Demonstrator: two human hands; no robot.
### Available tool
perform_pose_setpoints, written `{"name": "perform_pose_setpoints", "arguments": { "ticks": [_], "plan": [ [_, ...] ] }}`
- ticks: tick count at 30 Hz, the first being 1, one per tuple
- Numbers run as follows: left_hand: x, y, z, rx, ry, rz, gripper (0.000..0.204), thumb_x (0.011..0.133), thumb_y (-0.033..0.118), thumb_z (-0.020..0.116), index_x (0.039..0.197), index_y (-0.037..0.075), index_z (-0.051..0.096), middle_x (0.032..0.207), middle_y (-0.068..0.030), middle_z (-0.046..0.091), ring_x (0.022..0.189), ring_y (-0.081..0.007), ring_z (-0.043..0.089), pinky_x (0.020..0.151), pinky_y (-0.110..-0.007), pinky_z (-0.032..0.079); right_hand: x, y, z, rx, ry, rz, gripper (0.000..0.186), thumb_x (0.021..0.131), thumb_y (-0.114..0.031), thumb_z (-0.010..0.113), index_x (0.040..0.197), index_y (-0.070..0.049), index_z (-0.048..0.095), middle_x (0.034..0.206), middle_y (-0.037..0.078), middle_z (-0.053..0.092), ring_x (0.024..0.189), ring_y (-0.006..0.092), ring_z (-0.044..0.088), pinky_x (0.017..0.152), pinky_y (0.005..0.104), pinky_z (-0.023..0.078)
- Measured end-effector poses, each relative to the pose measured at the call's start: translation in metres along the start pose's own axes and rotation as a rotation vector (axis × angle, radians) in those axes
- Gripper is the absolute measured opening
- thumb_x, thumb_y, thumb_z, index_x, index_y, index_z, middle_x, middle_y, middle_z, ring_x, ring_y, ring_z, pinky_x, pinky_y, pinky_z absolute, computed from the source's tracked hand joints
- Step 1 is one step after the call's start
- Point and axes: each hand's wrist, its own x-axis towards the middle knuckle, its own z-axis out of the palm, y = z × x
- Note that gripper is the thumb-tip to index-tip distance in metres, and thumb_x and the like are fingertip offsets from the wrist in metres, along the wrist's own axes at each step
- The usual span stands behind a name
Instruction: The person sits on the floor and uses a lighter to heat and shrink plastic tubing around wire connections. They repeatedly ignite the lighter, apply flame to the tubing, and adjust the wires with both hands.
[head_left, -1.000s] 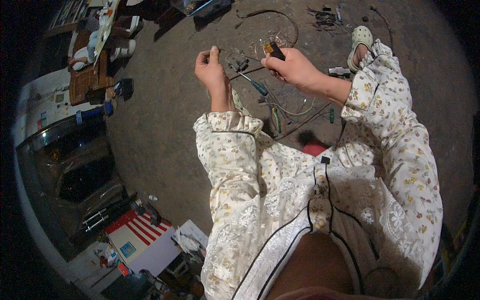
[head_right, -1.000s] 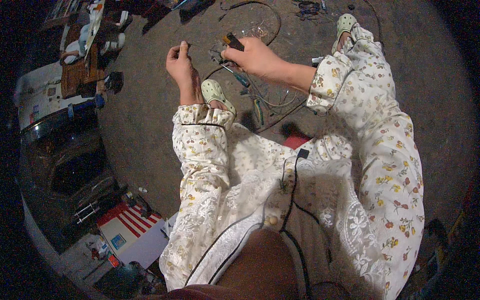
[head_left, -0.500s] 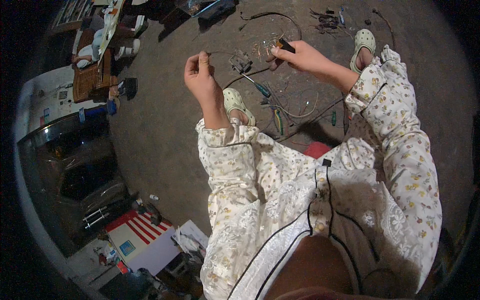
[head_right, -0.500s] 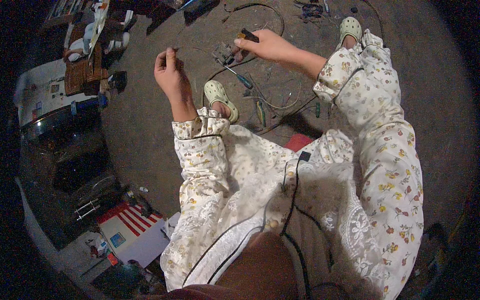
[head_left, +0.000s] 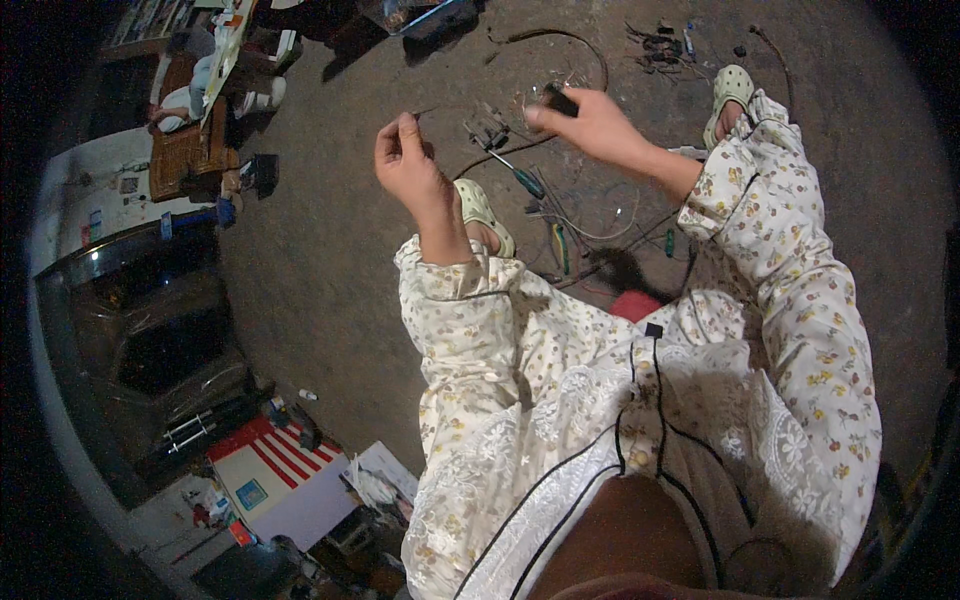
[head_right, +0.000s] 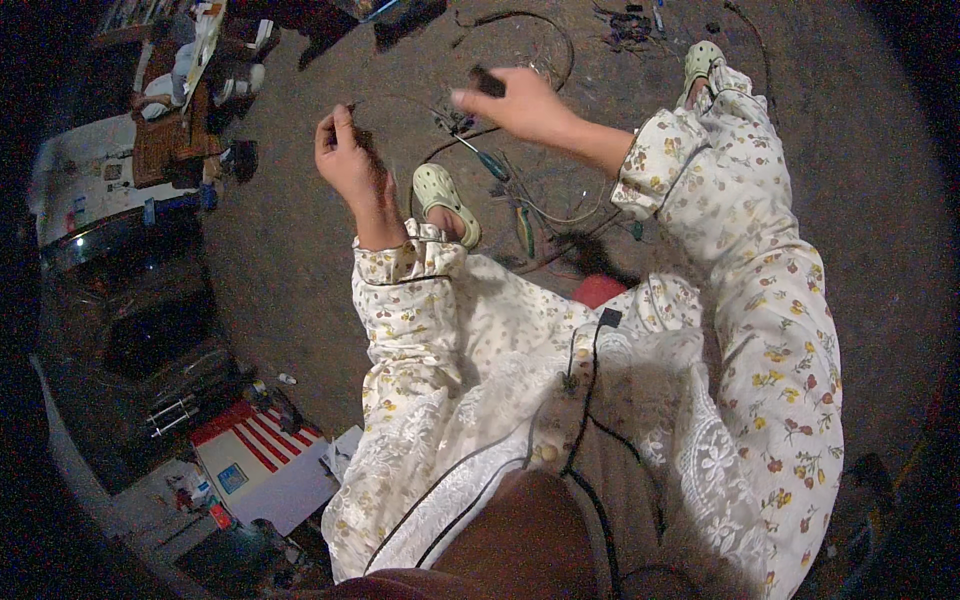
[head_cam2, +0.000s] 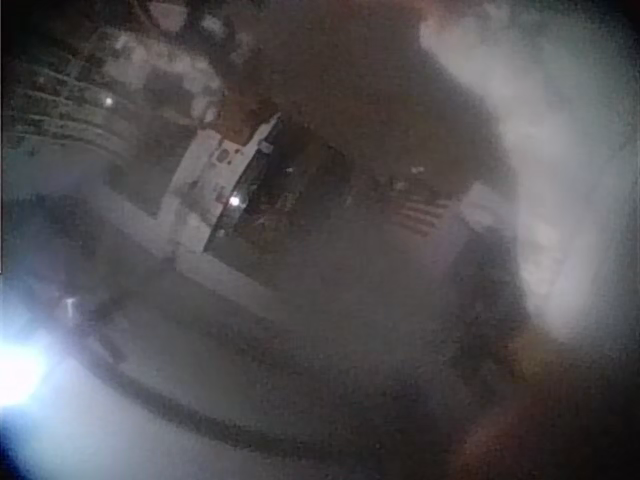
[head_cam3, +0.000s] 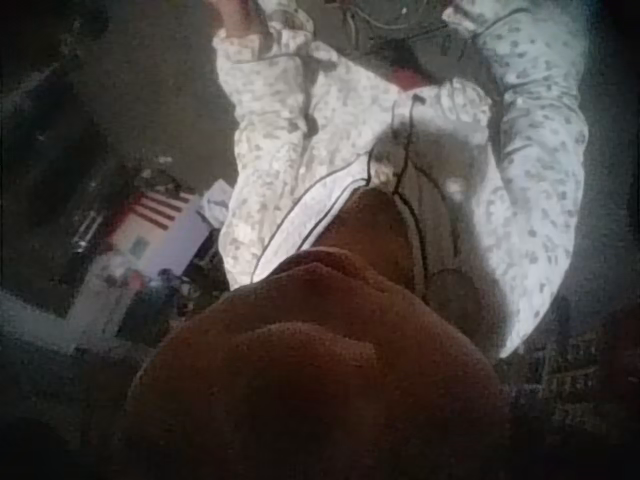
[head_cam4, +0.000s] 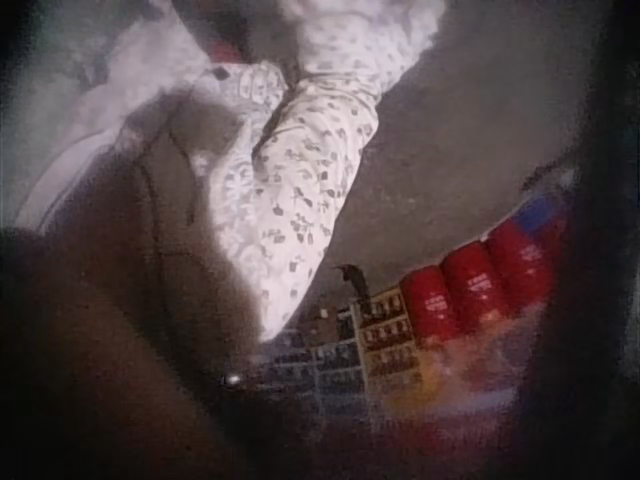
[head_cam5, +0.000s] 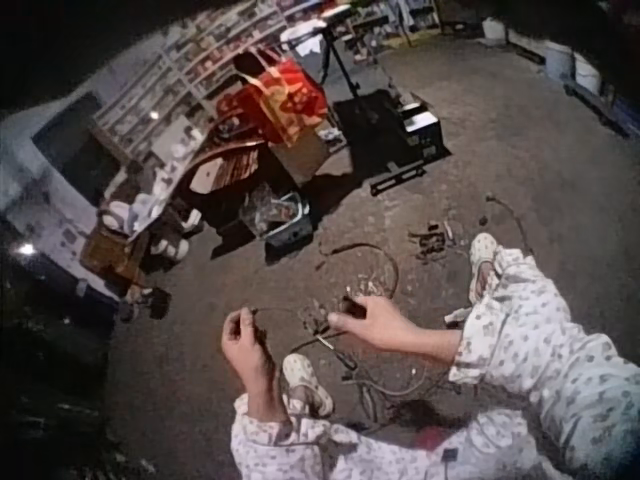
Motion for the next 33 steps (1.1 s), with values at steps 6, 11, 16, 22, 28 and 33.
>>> {"name": "perform_pose_setpoints", "arguments": {
  "ticks": [6,11,16,22,28,33],
  "plan": [
    [0.001,-0.004,0.004,0.046,0.236,0.237,0.011,0.085,0.013,0.059,0.082,0.003,0.056,0.067,0.0028,0.050,0.053,-0.0041,0.037,0.047,-0.021,0.029,0.011,0.009,-0.011,0.377,0.094,0.126,0.060,0.085,-0.058,0.039,0.065,-0.003,0.053,0.055,0.001,0.046,0.052,0.0110,0.039,0.048,0.0277,0.030],
    [-0.015,0.009,0.021,0.096,0.216,0.253,0.012,0.086,0.012,0.058,0.084,0.001,0.055,0.080,-0.0033,0.056,0.073,-0.0096,0.050,0.066,-0.024,0.042,-0.011,-0.006,0.013,0.529,-0.141,0.418,0.046,0.085,-0.051,0.040,0.061,-0.011,0.040,0.049,-0.007,0.027,0.040,0.0056,0.022,0.041,0.0234,0.018],
    [-0.030,0.022,0.047,0.050,0.195,0.299,0.012,0.086,0.012,0.059,0.085,0.000,0.055,0.081,-0.0036,0.057,0.074,-0.0097,0.051,0.068,-0.024,0.042,-0.013,-0.013,0.014,0.615,-0.152,0.451,0.044,0.085,-0.048,0.038,0.061,-0.011,0.039,0.049,-0.006,0.027,0.040,0.0062,0.021,0.040,0.0234,0.017],
    [-0.039,0.014,0.055,0.014,0.160,0.326,0.011,0.086,0.010,0.059,0.083,0.000,0.056,0.079,-0.0033,0.057,0.074,-0.0091,0.051,0.068,-0.024,0.043,-0.012,-0.007,0.010,0.752,-0.103,0.517,0.042,0.085,-0.045,0.036,0.062,-0.011,0.036,0.049,-0.006,0.026,0.039,0.0067,0.019,0.039,0.0239,0.015],
    [-0.045,0.011,0.057,0.015,0.148,0.317,0.010,0.086,0.010,0.059,0.081,0.001,0.056,0.078,-0.0027,0.057,0.072,-0.0083,0.050,0.066,-0.023,0.042,-0.009,0.003,0.005,0.918,-0.140,0.517,0.039,0.087,-0.044,0.033,0.067,-0.011,0.040,0.051,-0.006,0.028,0.040,0.0059,0.019,0.039,0.0234,0.015],
    [-0.045,0.008,0.049,-0.038,0.133,0.186,0.011,0.086,0.011,0.059,0.082,0.001,0.055,0.078,-0.0015,0.056,0.071,-0.0081,0.049,0.065,-0.023,0.041,0.001,-0.002,0.002,0.822,0.048,0.177,0.044,0.085,-0.050,0.043,0.078,-0.007,0.051,0.057,-0.003,0.042,0.044,0.0056,0.029,0.043,0.0224,0.024]
  ]
}}
